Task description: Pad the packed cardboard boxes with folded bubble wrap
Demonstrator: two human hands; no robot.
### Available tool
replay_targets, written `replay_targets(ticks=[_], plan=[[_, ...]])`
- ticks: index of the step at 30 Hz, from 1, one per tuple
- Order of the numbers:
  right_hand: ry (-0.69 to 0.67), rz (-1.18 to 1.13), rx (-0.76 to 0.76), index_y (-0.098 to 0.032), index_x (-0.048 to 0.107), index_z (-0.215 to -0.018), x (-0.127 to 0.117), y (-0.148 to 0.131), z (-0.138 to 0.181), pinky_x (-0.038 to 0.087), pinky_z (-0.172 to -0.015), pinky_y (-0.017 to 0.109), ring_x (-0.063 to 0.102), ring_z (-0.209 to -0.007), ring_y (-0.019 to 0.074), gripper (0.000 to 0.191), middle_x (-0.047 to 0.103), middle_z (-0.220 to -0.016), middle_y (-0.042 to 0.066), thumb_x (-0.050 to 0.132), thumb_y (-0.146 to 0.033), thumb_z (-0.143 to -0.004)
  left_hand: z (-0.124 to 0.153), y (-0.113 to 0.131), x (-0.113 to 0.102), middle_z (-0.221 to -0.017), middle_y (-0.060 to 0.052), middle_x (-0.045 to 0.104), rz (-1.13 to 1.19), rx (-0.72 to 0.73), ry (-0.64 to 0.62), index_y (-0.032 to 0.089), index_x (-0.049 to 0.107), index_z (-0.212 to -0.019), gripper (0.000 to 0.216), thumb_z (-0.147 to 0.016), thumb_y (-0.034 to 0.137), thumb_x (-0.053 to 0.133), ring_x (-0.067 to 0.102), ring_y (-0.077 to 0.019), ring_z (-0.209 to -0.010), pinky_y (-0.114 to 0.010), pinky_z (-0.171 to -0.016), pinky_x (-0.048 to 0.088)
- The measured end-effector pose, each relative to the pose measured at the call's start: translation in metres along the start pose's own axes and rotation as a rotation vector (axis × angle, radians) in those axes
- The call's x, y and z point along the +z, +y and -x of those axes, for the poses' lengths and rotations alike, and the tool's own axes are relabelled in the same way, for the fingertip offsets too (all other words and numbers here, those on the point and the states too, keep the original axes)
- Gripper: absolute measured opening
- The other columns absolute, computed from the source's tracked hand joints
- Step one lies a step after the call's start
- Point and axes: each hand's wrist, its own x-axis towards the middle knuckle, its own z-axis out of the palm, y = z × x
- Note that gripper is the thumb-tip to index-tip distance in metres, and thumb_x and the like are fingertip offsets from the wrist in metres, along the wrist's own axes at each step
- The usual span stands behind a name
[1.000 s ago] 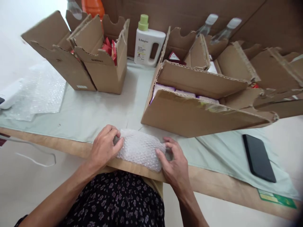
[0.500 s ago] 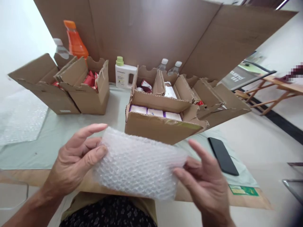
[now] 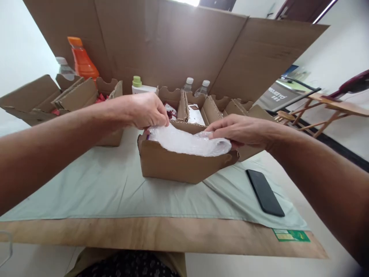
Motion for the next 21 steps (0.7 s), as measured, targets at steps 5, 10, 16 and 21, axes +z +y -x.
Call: replay_targets(ticks=[5,10,16,21], plan=[[0.111,0.046,0.001,-0.022,0.076,-0.089,0.000,0.001,-0.014,0.024,-0.041,0.023,0.038,-0.043,0.0085,0.014,0.049,-0.054,-0.003,0.071,-0.035,-0.085,-0.007,-0.007,0.004,-0.061,0.001,0.067,0.170,0.034,-0.086,0.007,0.081,-0.091,0.024,-0.081,0.021,0.063,0.064,-0.0107,-0.055,-0.023,-0.061,0.051],[0.238,0.450,-0.037,-0.018,0.076,-0.098,0.002,-0.002,-0.017,0.036,-0.047,0.024,0.051,-0.049,0.0121,0.020,0.058,-0.057,-0.004,0.061,-0.023,-0.086,-0.014,-0.016,0.014,-0.053,0.008,0.058,-0.022,0.068,-0.082,0.015,0.082,-0.104,0.037,-0.081,0.015,0.053,0.056,-0.0087,-0.042,-0.021,-0.051,0.044],[0.279,0.835,-0.210,-0.023,0.080,-0.104,0.006,-0.008,-0.023,0.039,-0.061,0.026,0.061,-0.070,0.0161,0.024,0.073,-0.078,0.001,0.065,-0.025,-0.086,-0.020,0.001,0.018,-0.060,0.002,0.066,-0.442,0.075,-0.105,0.023,0.082,-0.100,0.039,-0.075,0.004,0.060,0.069,-0.0209,-0.059,-0.030,-0.065,0.050],[0.267,0.936,-0.291,-0.025,0.078,-0.107,0.014,-0.005,-0.027,0.033,-0.062,0.027,0.062,-0.072,0.0177,0.022,0.074,-0.084,0.002,0.063,-0.025,-0.091,-0.011,0.002,0.021,-0.074,0.003,0.060,-0.655,0.236,0.070,0.015,0.079,-0.092,0.028,-0.084,0.006,0.053,0.070,-0.0246,-0.102,-0.032,-0.092,0.044]])
